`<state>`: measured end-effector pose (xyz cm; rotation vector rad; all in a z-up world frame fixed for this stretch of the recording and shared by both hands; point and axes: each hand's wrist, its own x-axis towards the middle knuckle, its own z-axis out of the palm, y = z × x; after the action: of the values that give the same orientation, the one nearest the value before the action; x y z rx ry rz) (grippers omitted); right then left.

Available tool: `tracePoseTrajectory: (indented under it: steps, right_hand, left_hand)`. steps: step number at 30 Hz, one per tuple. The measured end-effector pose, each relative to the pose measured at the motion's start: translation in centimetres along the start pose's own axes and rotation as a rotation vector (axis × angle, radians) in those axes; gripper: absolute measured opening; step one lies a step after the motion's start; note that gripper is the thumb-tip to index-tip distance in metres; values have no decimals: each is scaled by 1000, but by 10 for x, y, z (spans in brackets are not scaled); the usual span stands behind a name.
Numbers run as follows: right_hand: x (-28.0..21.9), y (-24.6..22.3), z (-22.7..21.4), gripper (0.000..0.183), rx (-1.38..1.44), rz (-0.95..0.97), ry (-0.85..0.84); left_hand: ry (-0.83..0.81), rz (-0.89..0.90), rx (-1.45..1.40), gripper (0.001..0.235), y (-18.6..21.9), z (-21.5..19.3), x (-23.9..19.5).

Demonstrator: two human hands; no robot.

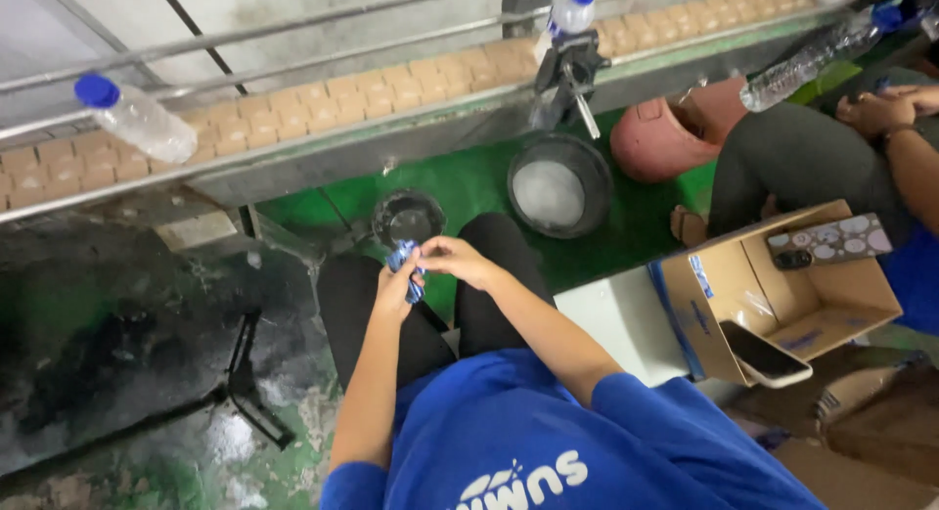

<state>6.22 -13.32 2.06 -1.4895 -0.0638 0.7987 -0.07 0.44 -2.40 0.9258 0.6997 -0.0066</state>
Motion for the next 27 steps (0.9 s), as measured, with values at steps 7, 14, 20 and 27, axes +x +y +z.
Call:
tracePoseTrajectory:
  steps: [7,14,20,27]
  right_hand:
    - [13,20,-9,20,134,29,110]
    - [12,2,-24,8,729,68,21]
    - [18,14,-35,9,743,73,129]
    - [34,39,-43,13,730,93,158]
  left_hand:
    - [5,-49,-20,31,10,4,-9]
    - [-81,-39,168,39,17,11,-21]
    - [-142,-81,29,47,22,7,-17]
    - [-71,-241,-101,71,8,-7,8]
